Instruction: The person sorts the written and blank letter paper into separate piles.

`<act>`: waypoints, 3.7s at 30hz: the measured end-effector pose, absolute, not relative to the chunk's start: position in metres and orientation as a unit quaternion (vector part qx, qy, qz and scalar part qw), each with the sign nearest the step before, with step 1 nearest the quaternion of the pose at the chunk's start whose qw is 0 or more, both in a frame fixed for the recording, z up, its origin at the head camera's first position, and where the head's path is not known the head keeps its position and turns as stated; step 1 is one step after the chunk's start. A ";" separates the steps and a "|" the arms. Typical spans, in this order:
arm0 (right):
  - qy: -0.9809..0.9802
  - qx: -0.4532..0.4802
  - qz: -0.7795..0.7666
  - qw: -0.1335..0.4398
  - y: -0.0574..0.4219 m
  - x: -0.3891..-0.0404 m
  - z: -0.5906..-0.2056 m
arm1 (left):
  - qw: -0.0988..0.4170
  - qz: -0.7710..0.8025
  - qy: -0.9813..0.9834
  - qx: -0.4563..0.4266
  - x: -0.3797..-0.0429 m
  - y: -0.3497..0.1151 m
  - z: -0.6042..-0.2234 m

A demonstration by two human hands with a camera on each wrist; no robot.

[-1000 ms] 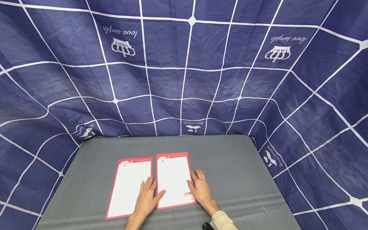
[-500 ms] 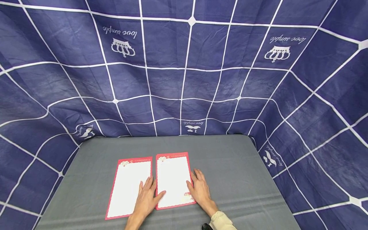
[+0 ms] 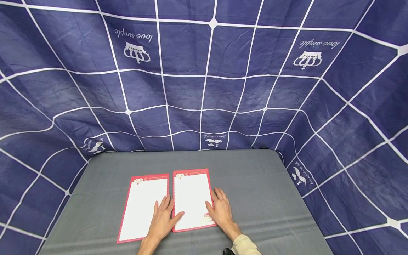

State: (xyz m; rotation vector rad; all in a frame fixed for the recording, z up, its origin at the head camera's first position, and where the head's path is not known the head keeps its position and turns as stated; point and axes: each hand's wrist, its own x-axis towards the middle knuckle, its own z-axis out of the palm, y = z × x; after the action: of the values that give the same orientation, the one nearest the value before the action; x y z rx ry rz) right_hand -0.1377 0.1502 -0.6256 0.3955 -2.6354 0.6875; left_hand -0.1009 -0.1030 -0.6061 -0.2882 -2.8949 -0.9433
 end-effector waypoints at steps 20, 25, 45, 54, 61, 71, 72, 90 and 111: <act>-0.934 0.152 0.237 0.219 0.144 -0.135 -0.627 | 0.059 -0.281 -0.953 -0.097 -0.099 -0.100 -0.604; -0.932 0.158 0.229 0.233 0.144 -0.135 -0.628 | 0.061 -0.282 -0.952 -0.100 -0.098 -0.100 -0.603; -0.864 0.092 0.406 0.284 0.140 -0.141 -0.621 | 0.115 -0.372 -0.919 -0.057 -0.104 -0.099 -0.602; -0.879 0.065 0.371 0.293 0.138 -0.138 -0.620 | 0.102 -0.351 -0.928 -0.071 -0.101 -0.098 -0.603; -0.869 0.067 0.387 0.301 0.135 -0.139 -0.620 | 0.097 -0.351 -0.929 -0.069 -0.101 -0.098 -0.603; -0.823 -0.021 0.528 0.207 0.136 -0.141 -0.617 | 0.095 -0.353 -0.928 -0.068 -0.105 -0.099 -0.603; -0.819 -0.027 0.537 0.201 0.136 -0.141 -0.616 | 0.094 -0.352 -0.929 -0.069 -0.105 -0.100 -0.603; -0.740 -0.128 0.655 0.084 0.137 -0.142 -0.609 | 0.113 -0.372 -0.920 -0.039 -0.105 -0.099 -0.599; -0.744 -0.134 0.644 0.119 0.158 -0.144 -0.603 | 0.106 -0.487 -0.866 -0.040 -0.115 -0.077 -0.587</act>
State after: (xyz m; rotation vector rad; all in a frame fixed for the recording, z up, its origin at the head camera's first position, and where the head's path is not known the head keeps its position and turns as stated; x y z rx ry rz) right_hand -0.1439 0.1585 -0.6034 -0.3905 -2.1744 1.8838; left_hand -0.1151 -0.0766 -0.5868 -0.1182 -2.5522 -1.4337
